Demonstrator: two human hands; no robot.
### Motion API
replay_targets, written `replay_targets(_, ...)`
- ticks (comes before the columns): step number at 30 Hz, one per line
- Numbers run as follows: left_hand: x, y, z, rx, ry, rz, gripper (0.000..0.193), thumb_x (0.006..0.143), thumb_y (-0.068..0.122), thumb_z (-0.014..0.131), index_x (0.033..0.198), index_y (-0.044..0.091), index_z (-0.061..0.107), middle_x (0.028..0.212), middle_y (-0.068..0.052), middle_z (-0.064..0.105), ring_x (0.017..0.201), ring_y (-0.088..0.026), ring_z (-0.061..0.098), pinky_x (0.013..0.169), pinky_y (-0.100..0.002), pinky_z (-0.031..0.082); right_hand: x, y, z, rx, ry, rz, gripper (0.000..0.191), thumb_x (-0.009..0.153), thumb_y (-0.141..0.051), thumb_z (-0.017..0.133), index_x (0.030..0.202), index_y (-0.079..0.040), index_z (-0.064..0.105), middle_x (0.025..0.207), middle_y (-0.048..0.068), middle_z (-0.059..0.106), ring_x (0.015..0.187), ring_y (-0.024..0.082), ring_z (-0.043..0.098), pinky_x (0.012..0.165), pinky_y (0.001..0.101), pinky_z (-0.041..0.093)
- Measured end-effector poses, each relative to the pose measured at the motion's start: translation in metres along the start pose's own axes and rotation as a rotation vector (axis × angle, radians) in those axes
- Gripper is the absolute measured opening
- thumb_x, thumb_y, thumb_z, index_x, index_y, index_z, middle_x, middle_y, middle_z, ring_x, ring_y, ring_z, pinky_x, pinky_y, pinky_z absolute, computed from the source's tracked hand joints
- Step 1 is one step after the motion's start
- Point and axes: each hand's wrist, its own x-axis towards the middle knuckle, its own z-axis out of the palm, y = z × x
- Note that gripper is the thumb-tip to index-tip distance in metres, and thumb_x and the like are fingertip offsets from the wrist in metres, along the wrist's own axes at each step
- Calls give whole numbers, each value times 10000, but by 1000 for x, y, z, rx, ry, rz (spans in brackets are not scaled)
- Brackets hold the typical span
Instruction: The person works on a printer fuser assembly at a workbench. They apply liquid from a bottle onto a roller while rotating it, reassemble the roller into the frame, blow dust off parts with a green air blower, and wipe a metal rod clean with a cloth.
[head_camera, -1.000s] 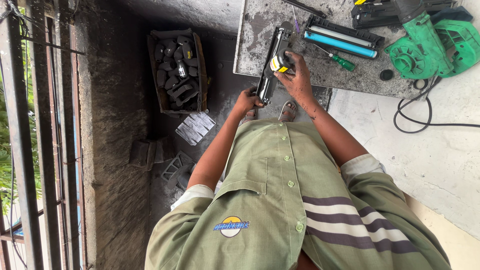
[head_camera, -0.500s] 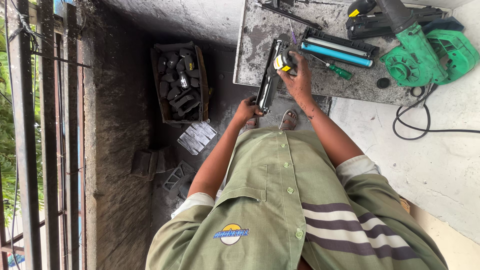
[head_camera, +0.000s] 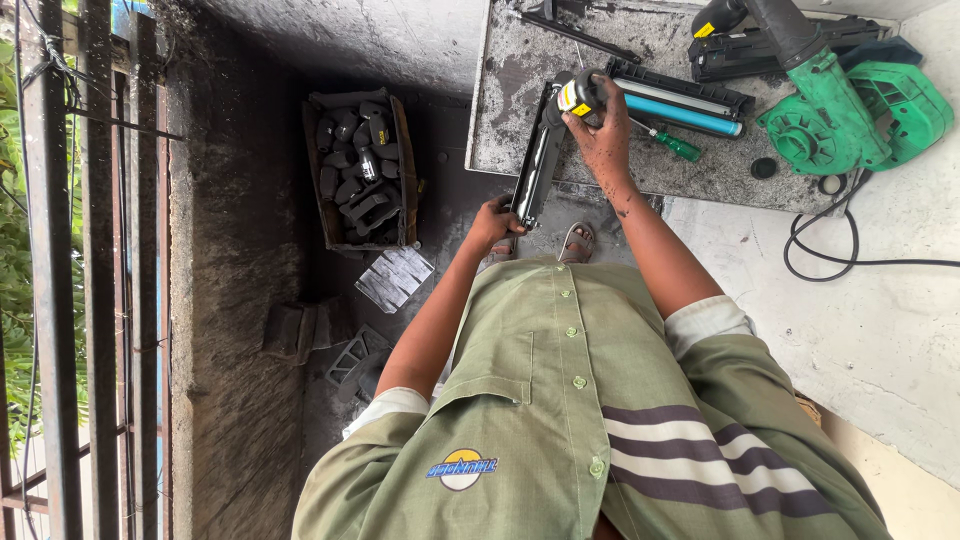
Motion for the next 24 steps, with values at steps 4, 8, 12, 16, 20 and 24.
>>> replay_targets(4,-3,5,0,12,-4,-24,762,763,-38,589,1508,72,472,989,-56,733,836,-177,748,576,-445,559,10,-3,-3,-49,-4,-1,659,1017,-106,798,1530,-85,384,1523,187,435,1372,341,600,998,369,592)
replay_targets(8,6,2,-2,-53,-45,53,753,758,-70,600,1497,29,491,975,-102,724,844,-209,769,681,-392,606,23,-7,-5,-85,27,-51,665,1016,-111,815,1534,-100,397,1535,192,434,1377,355,599,1015,371,594)
replay_targets(12,11,2,-4,-44,-41,108,726,748,-95,610,1463,-11,520,954,-127,716,827,-219,758,722,-355,621,30,-10,-6,-90,36,-13,665,1014,-135,811,1530,-105,393,1554,194,415,1361,347,614,1001,364,600)
replay_targets(16,7,4,-4,1,-5,78,716,747,-84,600,1453,11,529,952,-101,731,822,-186,737,688,-349,594,31,-12,-5,-120,43,-34,667,1019,-134,809,1537,-97,390,1563,201,406,1364,355,605,999,374,601)
replay_targets(20,7,4,-3,-27,-9,79,725,746,-98,599,1458,11,519,947,-102,731,817,-188,739,716,-345,610,30,-11,-5,-124,43,-29,651,1028,-150,800,1532,-96,393,1549,199,436,1356,345,619,987,367,607)
replay_targets(24,12,0,-5,-37,-12,72,724,748,-105,595,1459,9,515,940,-104,730,810,-186,745,731,-339,612,29,-9,-4,-147,55,-28,643,1031,-156,793,1536,-99,400,1530,197,476,1326,322,649,981,368,614)
